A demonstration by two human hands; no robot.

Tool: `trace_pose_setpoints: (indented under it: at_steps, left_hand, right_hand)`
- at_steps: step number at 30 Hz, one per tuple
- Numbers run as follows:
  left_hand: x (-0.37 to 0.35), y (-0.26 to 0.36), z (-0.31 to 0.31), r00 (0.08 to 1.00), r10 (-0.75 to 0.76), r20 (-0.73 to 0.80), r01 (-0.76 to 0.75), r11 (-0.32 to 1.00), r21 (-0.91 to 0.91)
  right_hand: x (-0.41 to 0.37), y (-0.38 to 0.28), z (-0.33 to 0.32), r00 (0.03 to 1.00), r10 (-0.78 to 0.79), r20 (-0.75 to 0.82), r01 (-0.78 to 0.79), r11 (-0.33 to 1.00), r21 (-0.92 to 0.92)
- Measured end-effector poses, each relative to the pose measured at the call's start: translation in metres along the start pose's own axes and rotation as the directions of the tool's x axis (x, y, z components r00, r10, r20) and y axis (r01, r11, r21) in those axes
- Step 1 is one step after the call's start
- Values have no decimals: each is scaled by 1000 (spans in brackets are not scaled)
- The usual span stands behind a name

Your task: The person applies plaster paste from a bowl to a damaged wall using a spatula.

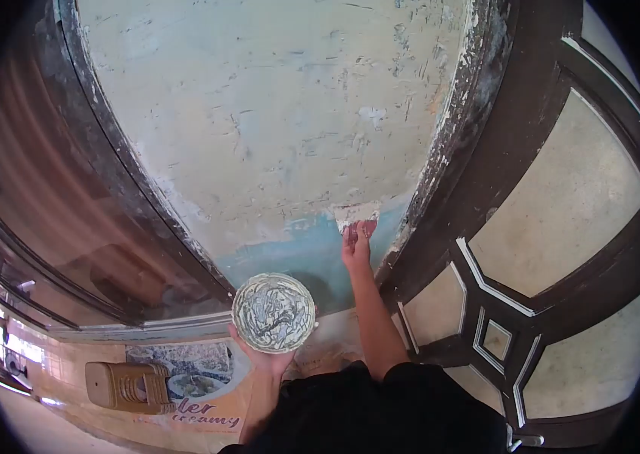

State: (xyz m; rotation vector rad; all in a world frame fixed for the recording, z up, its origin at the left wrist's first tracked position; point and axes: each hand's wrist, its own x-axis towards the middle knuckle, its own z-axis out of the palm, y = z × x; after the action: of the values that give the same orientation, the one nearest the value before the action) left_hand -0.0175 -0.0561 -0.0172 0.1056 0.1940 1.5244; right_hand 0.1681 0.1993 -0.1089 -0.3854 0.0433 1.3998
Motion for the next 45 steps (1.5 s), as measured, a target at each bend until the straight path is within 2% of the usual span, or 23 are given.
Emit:
trace_pose_setpoints:
  at_steps: [2, 5, 8, 9, 10, 13, 16, 17, 19, 20, 24, 27, 30, 32, 33, 34, 36, 37, 38, 40, 42, 44, 45]
  left_hand:
    - [-3, 0, 3, 999, -17, 47, 17, 1000, -4]
    - [-6, 2, 1, 997, 12, 75, -14, 999, 37]
    - [-7, -2, 3, 995, 26, 100, -32, 998, 59]
    - [-8, -4, 1, 998, 22, 52, -23, 999, 29]
    - [-8, -4, 0, 1000, 16, 7, -16, 1000, 1]
    - [-8, -7, 3, 999, 44, 31, -43, 999, -7]
    - [-9, -6, -2, 999, 52, -6, -52, 999, -11]
    - [-11, -6, 4, 998, 17, 56, -18, 1000, 22]
    - [-13, -8, 8, 998, 19, 59, -20, 1000, 14]
    - [-13, -9, 9, 997, 26, 72, -27, 1000, 8]
    - [-16, -11, 4, 995, 13, 96, -16, 999, 31]
    - [-19, -12, 2, 998, 21, 67, -21, 1000, 1]
    - [-22, -12, 10, 999, 9, 43, -12, 997, 76]
    - [-24, -11, 14, 986, -9, 165, 2, 999, 46]
    - [-23, -11, 13, 992, 10, 129, -12, 1000, 16]
    - [-22, -10, 10, 991, 15, 136, -17, 1000, 17]
    - [-21, -10, 5, 998, 10, 58, -14, 998, 62]
    - [-21, -11, 11, 996, 9, 92, -15, 998, 66]
    - [-19, -11, 11, 996, 10, 93, -16, 998, 69]
    - [-17, -11, 8, 999, 27, 37, -29, 998, 55]
    - [-14, -8, 7, 1000, 28, 2, -28, 999, 30]
    - [-14, -6, 22, 991, -28, 129, 20, 998, 65]
    - [-10, -5, 16, 992, -10, 123, 5, 999, 45]
  right_hand:
    - [-4, 0, -23, 991, 78, -106, -80, 997, -11]
    - [1, -5, -62, 995, 98, -19, -97, 995, 34]
    - [-11, -22, -14, 996, 58, 63, -57, 998, -5]
    - [-4, -23, -6, 991, 57, 124, -51, 997, -56]
    - [0, -21, 1, 991, 60, 121, -54, 997, -56]
    - [7, -12, 14, 995, -14, 96, 32, 982, -187]
    - [11, -6, 7, 993, -36, 115, 57, 982, -180]
    - [10, -6, 6, 994, -38, 106, 57, 981, -183]
    - [9, -4, 7, 1000, -13, 5, 13, 987, -160]
    - [10, -4, 6, 1000, -15, 2, 15, 987, -163]
    - [23, -6, -15, 996, 34, 81, -20, 985, -171]
    - [17, -10, -17, 998, 55, 8, -53, 980, -190]
    - [7, -17, -14, 995, 100, 27, -92, 974, -205]
    - [-4, -23, -19, 991, 112, 75, -90, 965, -248]
    - [-3, -25, -25, 977, 142, 157, -97, 958, -269]
    - [-4, -24, -20, 976, 144, 165, -96, 959, -268]
    - [-3, -25, -13, 972, 117, 203, -76, 977, -199]
    - [-2, -21, -4, 983, 41, 178, 0, 974, -227]
    - [0, -17, 4, 983, 42, 180, -1, 975, -224]
    - [-1, -14, 15, 998, 24, 61, -9, 972, -233]
    - [0, -11, 4, 997, 56, 58, -42, 975, -220]
    - [-13, -10, -16, 998, 56, -12, -58, 971, -231]
    - [-11, -10, -42, 996, 93, -17, -94, 974, -207]
